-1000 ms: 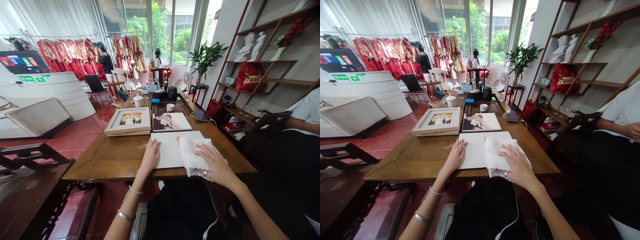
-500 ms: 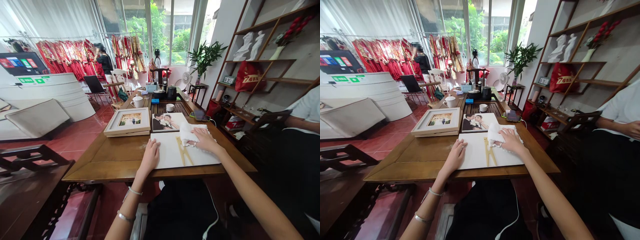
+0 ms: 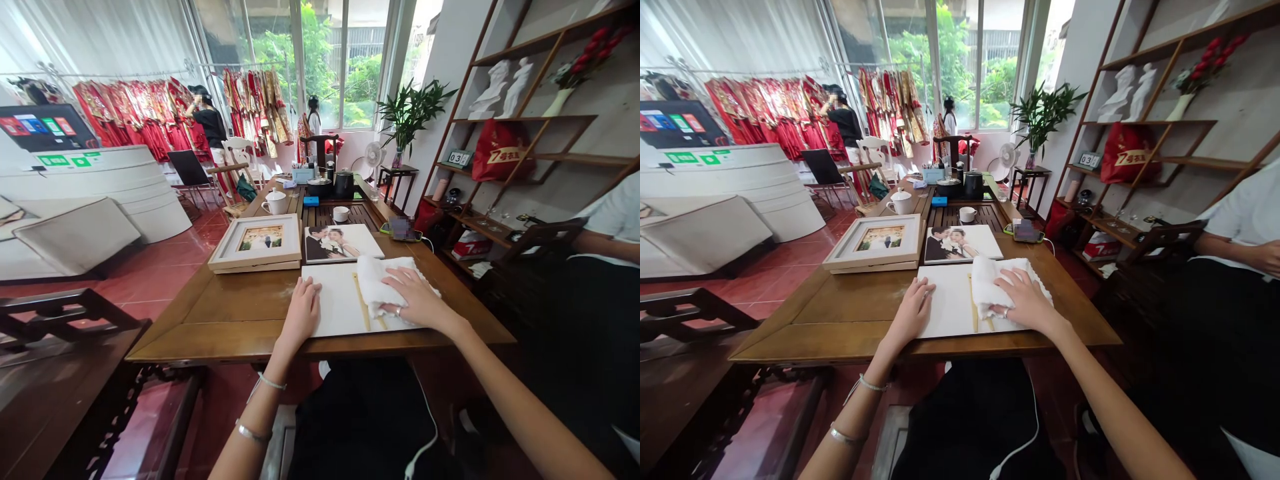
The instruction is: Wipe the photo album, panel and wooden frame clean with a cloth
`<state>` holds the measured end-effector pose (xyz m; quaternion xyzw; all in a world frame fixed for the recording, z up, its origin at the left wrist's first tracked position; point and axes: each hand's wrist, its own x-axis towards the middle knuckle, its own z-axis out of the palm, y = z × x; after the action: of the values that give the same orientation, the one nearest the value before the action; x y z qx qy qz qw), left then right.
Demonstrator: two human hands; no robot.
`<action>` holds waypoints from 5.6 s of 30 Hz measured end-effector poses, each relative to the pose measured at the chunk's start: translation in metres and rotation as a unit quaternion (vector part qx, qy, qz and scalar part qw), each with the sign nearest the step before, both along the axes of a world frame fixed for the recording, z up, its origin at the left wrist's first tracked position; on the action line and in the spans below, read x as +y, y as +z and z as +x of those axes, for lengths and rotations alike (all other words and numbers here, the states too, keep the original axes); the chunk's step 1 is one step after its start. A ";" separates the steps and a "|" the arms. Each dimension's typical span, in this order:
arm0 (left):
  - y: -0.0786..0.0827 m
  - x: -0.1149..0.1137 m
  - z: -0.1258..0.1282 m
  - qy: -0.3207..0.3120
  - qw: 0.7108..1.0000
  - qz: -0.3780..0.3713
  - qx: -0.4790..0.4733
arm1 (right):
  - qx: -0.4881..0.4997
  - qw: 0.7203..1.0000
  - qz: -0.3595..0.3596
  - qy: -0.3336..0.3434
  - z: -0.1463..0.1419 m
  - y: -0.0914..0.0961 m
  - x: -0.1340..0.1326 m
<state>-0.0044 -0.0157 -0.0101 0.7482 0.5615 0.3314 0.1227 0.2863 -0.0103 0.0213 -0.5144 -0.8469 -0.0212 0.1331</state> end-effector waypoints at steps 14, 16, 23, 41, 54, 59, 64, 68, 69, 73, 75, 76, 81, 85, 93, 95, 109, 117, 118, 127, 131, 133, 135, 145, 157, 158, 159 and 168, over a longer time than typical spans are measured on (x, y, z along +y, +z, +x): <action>-0.003 0.003 -0.002 -0.011 1.000 0.017 -0.002 | 0.039 0.999 -0.022 -0.022 0.026 0.002 -0.035; -0.002 0.003 -0.002 -0.009 1.000 0.012 0.002 | 0.031 0.998 -0.030 -0.053 0.021 0.003 -0.019; 0.000 0.001 -0.002 -0.009 1.000 0.012 0.011 | 0.032 0.987 -0.078 -0.140 -0.016 0.016 0.025; -0.004 0.002 -0.001 -0.010 1.000 0.023 0.005 | 0.036 0.999 -0.026 0.015 -0.016 0.004 -0.055; -0.005 0.003 -0.002 -0.011 1.000 0.021 0.004 | 0.057 0.996 -0.069 0.016 -0.011 0.011 -0.036; -0.008 0.004 -0.002 -0.011 0.999 0.036 -0.007 | 0.037 0.996 -0.081 -0.014 -0.025 0.012 0.000; -0.008 0.004 -0.002 -0.011 0.999 0.030 -0.007 | 0.028 0.992 -0.102 -0.062 -0.043 0.018 0.018; -0.005 0.003 -0.002 -0.011 1.000 0.022 -0.005 | 0.029 0.993 -0.097 -0.060 -0.049 0.019 0.005; -0.005 0.003 -0.002 -0.011 1.000 0.022 -0.006 | 0.030 0.994 -0.092 -0.055 -0.048 0.018 -0.001; -0.006 0.003 -0.003 -0.012 0.999 0.028 -0.010 | 0.023 0.999 -0.045 -0.016 -0.039 0.011 -0.029; -0.006 0.003 -0.002 -0.011 0.999 0.031 -0.011 | 0.023 0.999 -0.024 0.005 -0.032 0.007 -0.042; -0.006 0.003 -0.002 -0.011 0.999 0.032 -0.011 | 0.025 0.999 -0.020 0.015 -0.028 0.006 -0.048; -0.005 0.002 -0.002 -0.011 1.000 0.023 0.001 | 0.031 0.998 -0.028 0.055 -0.013 0.002 -0.059; -0.004 0.002 -0.002 -0.008 1.000 0.012 0.001 | 0.042 0.997 -0.036 0.061 -0.008 0.002 -0.047; -0.002 0.002 -0.002 -0.012 1.000 0.010 -0.002 | 0.038 0.995 -0.088 0.024 -0.023 0.011 0.003; -0.002 0.002 -0.002 -0.011 1.000 0.010 0.002 | 0.033 0.994 -0.107 0.014 -0.032 0.016 0.011; -0.002 0.002 -0.001 -0.010 1.000 0.010 0.003 | 0.018 0.996 -0.078 0.029 -0.033 0.015 -0.050; -0.007 0.003 -0.002 -0.011 1.000 0.025 -0.009 | 0.056 0.998 -0.043 -0.005 -0.026 0.011 -0.055; -0.007 0.003 -0.002 -0.010 1.000 0.024 -0.010 | 0.056 0.997 -0.044 -0.010 -0.027 0.010 -0.050; -0.005 0.003 -0.002 -0.014 1.000 0.023 -0.002 | 0.056 0.987 -0.136 -0.058 -0.047 0.022 0.005; -0.004 0.002 -0.002 -0.016 0.999 0.029 0.002 | 0.072 0.982 -0.154 -0.086 -0.065 0.025 0.024; -0.003 0.002 -0.002 -0.017 0.999 0.029 0.007 | 0.066 0.984 -0.145 -0.085 -0.072 0.024 0.026; -0.002 0.001 -0.002 -0.021 0.999 0.030 0.010 | 0.050 0.988 -0.128 -0.071 -0.076 0.022 0.021; -0.006 0.003 -0.001 -0.011 0.999 0.036 0.002 | 0.028 0.995 -0.062 0.075 -0.052 0.016 -0.051; -0.008 0.004 -0.002 -0.010 0.999 0.033 -0.008 | 0.032 0.997 -0.062 0.031 -0.053 0.013 -0.045; -0.008 0.004 -0.002 -0.010 0.999 0.032 -0.008 | 0.032 0.997 -0.069 0.022 -0.056 0.014 -0.039; -0.007 0.004 -0.002 -0.010 0.999 0.031 -0.008 | 0.031 0.996 -0.077 0.011 -0.060 0.016 -0.032; -0.004 0.004 -0.002 -0.017 1.000 0.022 0.001 | -0.006 0.989 -0.126 -0.074 -0.105 0.026 0.017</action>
<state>-0.0062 -0.0120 -0.0141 0.7605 0.5413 0.3408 0.1113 0.1811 0.0066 0.0470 -0.5881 -0.8033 0.0723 0.0605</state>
